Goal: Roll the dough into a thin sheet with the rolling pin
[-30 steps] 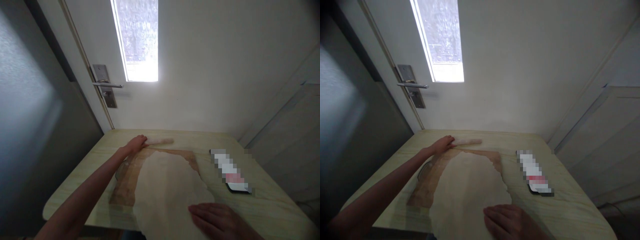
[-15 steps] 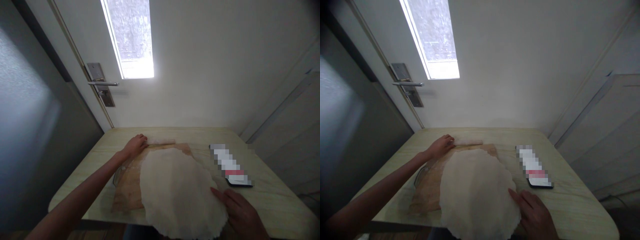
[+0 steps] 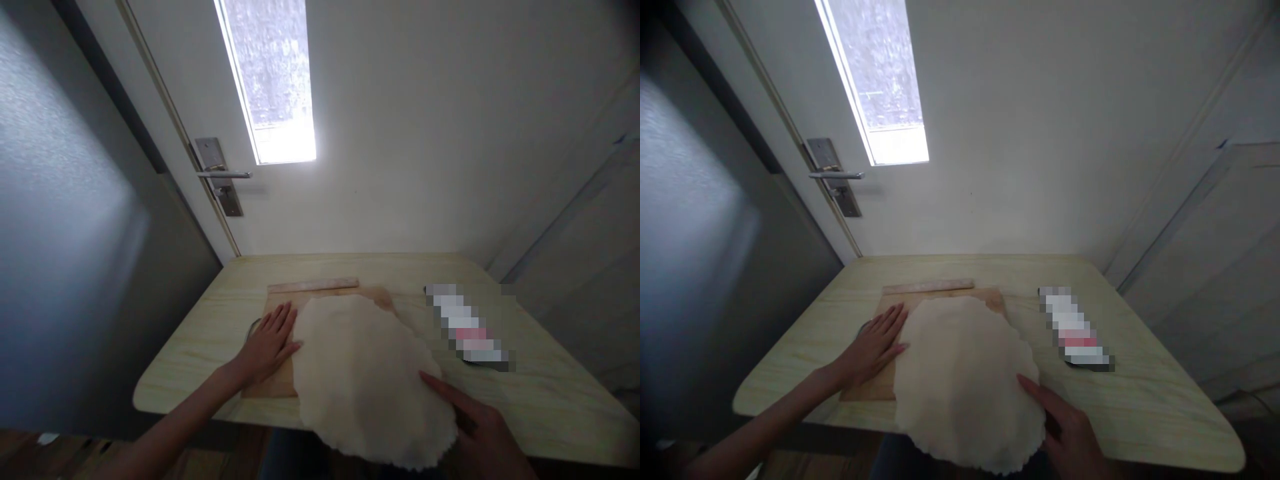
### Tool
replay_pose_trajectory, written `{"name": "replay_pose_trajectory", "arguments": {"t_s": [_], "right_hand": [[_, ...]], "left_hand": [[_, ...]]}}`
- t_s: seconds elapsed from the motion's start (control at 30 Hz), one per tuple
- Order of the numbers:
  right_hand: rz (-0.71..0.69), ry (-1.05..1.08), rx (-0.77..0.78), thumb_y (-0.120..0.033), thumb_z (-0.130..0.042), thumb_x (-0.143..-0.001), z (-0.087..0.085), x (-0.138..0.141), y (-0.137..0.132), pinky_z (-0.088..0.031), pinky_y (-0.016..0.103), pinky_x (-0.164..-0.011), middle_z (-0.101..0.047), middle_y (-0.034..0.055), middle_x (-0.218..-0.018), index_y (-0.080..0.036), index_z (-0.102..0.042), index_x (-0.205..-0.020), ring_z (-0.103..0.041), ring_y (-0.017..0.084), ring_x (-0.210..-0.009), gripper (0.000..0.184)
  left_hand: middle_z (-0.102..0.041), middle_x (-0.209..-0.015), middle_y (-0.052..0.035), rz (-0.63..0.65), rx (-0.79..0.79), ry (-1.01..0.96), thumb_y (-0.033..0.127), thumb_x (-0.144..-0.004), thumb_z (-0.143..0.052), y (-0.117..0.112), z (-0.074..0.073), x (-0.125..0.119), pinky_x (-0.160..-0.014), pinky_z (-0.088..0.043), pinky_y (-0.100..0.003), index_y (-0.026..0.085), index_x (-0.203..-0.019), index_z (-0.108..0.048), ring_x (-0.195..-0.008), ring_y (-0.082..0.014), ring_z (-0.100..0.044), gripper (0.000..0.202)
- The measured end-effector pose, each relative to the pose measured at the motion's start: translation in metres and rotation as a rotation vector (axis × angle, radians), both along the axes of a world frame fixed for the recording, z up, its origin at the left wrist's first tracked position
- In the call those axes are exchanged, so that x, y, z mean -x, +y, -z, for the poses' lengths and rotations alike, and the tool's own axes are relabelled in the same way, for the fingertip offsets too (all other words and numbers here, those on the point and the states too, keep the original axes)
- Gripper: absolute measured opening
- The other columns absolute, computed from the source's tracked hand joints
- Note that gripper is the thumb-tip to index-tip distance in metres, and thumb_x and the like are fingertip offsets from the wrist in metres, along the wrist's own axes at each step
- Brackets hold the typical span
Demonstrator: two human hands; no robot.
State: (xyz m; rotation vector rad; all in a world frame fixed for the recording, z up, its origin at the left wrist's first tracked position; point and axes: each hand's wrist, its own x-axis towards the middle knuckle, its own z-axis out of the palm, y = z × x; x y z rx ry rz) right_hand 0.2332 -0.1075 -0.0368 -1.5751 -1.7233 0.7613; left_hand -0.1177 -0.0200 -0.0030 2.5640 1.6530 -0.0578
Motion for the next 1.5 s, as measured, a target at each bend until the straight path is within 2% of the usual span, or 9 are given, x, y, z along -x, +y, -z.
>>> {"name": "replay_pose_trajectory", "arguments": {"t_s": [0.2,0.33,0.8,0.93,1.07,1.17,1.27,1.37,1.5], "right_hand": [[-0.137,-0.094,0.013,-0.028,-0.046,-0.074,0.008,-0.001,-0.02,-0.043,0.027,-0.086,-0.054,0.0023,-0.114,-0.025,-0.058,-0.111,-0.054,0.018,-0.102,0.04],[-0.119,-0.113,0.061,-0.027,-0.044,-0.075,0.009,0.002,-0.024,-0.042,0.031,-0.089,-0.051,0.0011,-0.118,-0.027,-0.053,-0.117,-0.051,0.018,-0.106,0.043],[-0.096,0.12,-0.051,-0.023,-0.041,-0.077,-0.006,0.025,-0.019,-0.033,0.036,-0.096,-0.048,0.0022,-0.123,-0.024,-0.051,-0.117,-0.044,0.016,-0.114,0.042],[-0.024,0.11,-0.109,-0.031,-0.05,-0.076,-0.006,0.043,-0.02,-0.034,0.037,-0.096,-0.046,0.0052,-0.126,-0.022,-0.048,-0.122,-0.041,0.02,-0.117,0.047],[0.098,0.067,-0.169,-0.023,-0.047,-0.076,-0.015,0.071,-0.012,-0.036,0.038,-0.095,-0.046,0.0095,-0.125,-0.014,-0.043,-0.126,-0.043,0.02,-0.115,0.051],[0.044,0.089,-0.208,-0.017,-0.044,-0.075,-0.034,0.082,-0.004,-0.036,0.036,-0.095,-0.047,0.009,-0.124,-0.013,-0.045,-0.124,-0.044,0.019,-0.114,0.049],[-0.06,0.152,-0.217,-0.011,-0.044,-0.072,-0.068,0.087,0.008,-0.037,0.035,-0.095,-0.049,0.0059,-0.123,-0.017,-0.047,-0.123,-0.043,0.018,-0.115,0.051],[-0.163,0.204,-0.17,-0.008,-0.047,-0.068,-0.108,0.091,0.028,-0.038,0.037,-0.095,-0.051,0.0048,-0.122,-0.018,-0.048,-0.121,-0.045,0.018,-0.114,0.054],[-0.274,0.217,-0.169,-0.004,-0.051,-0.062,-0.158,0.095,0.063,-0.036,0.041,-0.096,-0.057,0.002,-0.115,-0.021,-0.054,-0.115,-0.051,0.019,-0.107,0.055]], "left_hand": [[-0.012,-0.143,-0.0104,0.119,-0.007,0.011,0.051,-0.087,-0.016,0.018,-0.002,0.009,-0.105,-0.014,-0.039,0.012,-0.137,-0.016,-0.132,-0.0211,-0.009,0.063],[-0.011,-0.143,-0.0102,0.134,-0.023,0.005,0.05,-0.088,-0.017,0.018,-0.001,0.011,-0.105,-0.016,-0.039,0.013,-0.137,-0.016,-0.132,-0.0212,-0.009,0.062],[-0.017,-0.142,-0.0115,0.066,-0.023,-0.12,0.046,-0.087,-0.024,0.006,-0.003,0.021,-0.104,-0.021,-0.04,0.013,-0.135,-0.022,-0.13,-0.0212,-0.016,0.058],[-0.019,-0.141,-0.0129,0.052,-0.04,-0.186,0.046,-0.087,-0.026,0.001,-0.002,0.012,-0.104,-0.023,-0.04,0.012,-0.136,-0.021,-0.13,-0.0232,-0.019,0.06],[-0.022,-0.14,-0.0153,-0.026,-0.011,-0.321,0.045,-0.086,-0.028,0.004,0.003,0.006,-0.104,-0.021,-0.042,0.01,-0.135,-0.02,-0.129,-0.0241,-0.021,0.061],[-0.019,-0.141,-0.0159,-0.099,0.078,-0.499,0.047,-0.084,-0.031,0.01,0.001,0.002,-0.105,-0.017,-0.042,0.009,-0.135,-0.018,-0.13,-0.0236,-0.019,0.065],[-0.019,-0.141,-0.0161,-0.217,0.175,-0.706,0.048,-0.083,-0.032,0.019,-0.008,-0.003,-0.105,-0.017,-0.042,0.008,-0.134,-0.018,-0.129,-0.0233,-0.021,0.067],[-0.036,-0.134,-0.0146,-0.264,0.241,-0.887,0.049,-0.082,-0.034,0.032,-0.018,-0.008,-0.104,-0.021,-0.041,0.012,-0.128,-0.032,-0.125,-0.0233,-0.032,0.059],[-0.056,-0.114,-0.0136,-0.186,0.369,-1.14,0.054,-0.079,-0.041,0.049,-0.022,-0.015,-0.1,-0.028,-0.04,0.013,-0.112,-0.05,-0.113,-0.0235,-0.046,0.053]]}}
